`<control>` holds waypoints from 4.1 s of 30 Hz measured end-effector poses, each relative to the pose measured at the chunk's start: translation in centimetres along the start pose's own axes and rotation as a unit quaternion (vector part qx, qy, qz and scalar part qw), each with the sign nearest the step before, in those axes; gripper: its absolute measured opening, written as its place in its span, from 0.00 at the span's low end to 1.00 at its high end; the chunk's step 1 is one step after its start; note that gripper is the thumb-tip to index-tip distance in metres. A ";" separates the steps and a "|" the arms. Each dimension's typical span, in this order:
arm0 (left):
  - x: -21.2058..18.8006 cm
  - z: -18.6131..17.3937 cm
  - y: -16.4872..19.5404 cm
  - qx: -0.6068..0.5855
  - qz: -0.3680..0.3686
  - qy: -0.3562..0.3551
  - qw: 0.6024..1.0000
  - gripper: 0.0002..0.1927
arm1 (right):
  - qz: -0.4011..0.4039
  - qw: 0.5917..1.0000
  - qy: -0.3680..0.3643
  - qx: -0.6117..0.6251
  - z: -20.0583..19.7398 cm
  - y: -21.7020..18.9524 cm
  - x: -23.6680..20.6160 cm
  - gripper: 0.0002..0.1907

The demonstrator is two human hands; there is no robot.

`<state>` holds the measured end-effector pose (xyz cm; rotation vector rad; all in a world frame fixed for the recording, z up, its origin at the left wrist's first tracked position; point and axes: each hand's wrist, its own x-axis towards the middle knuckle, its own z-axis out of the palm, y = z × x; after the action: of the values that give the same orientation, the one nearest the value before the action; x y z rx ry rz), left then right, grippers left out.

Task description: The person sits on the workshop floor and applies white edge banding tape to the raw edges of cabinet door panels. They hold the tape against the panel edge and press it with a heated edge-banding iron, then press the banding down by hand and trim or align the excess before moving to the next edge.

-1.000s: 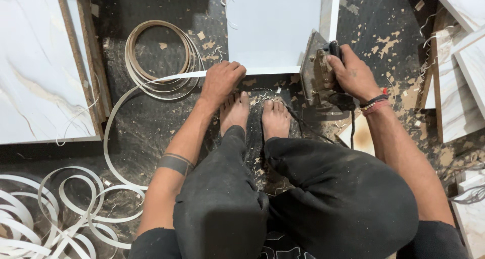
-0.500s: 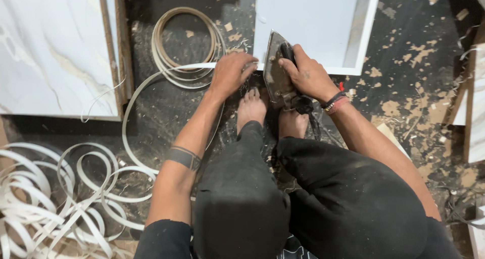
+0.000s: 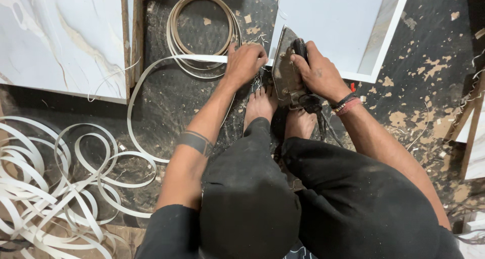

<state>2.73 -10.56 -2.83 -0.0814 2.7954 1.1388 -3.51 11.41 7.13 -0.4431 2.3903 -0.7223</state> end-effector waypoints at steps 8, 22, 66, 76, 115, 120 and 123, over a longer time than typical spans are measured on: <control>-0.4 1.0 -0.2 -0.019 -0.020 0.001 1.000 0.06 | -0.012 1.000 0.005 -0.005 0.2 -0.1 0.1 0.23; -0.3 -0.7 0.2 -0.043 -0.031 0.000 0.999 0.07 | -0.016 1.000 0.002 -0.019 0.4 0.0 0.4 0.23; -4.5 0.1 2.9 0.063 0.161 0.095 0.980 0.21 | 0.054 0.996 0.035 0.057 -3.1 4.4 -1.9 0.24; -0.6 0.3 4.9 0.174 0.211 0.026 0.962 0.07 | 0.150 0.982 0.112 -0.005 -8.1 12.7 -6.6 0.24; -0.4 1.1 5.8 0.153 0.201 -0.017 0.967 0.09 | 0.219 0.962 0.143 0.082 -7.2 27.8 -20.6 0.26; -0.4 1.3 6.0 0.170 0.198 -0.029 0.965 0.08 | 0.295 0.935 0.137 0.140 -5.1 32.7 -27.4 0.26; -0.1 1.1 6.4 0.153 0.204 -0.029 0.967 0.07 | 0.319 0.927 0.140 0.140 -5.6 32.3 -29.7 0.25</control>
<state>2.34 -5.24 0.84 0.5680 2.9734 0.7353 11.31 53.05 5.10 0.5738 2.4122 -0.8279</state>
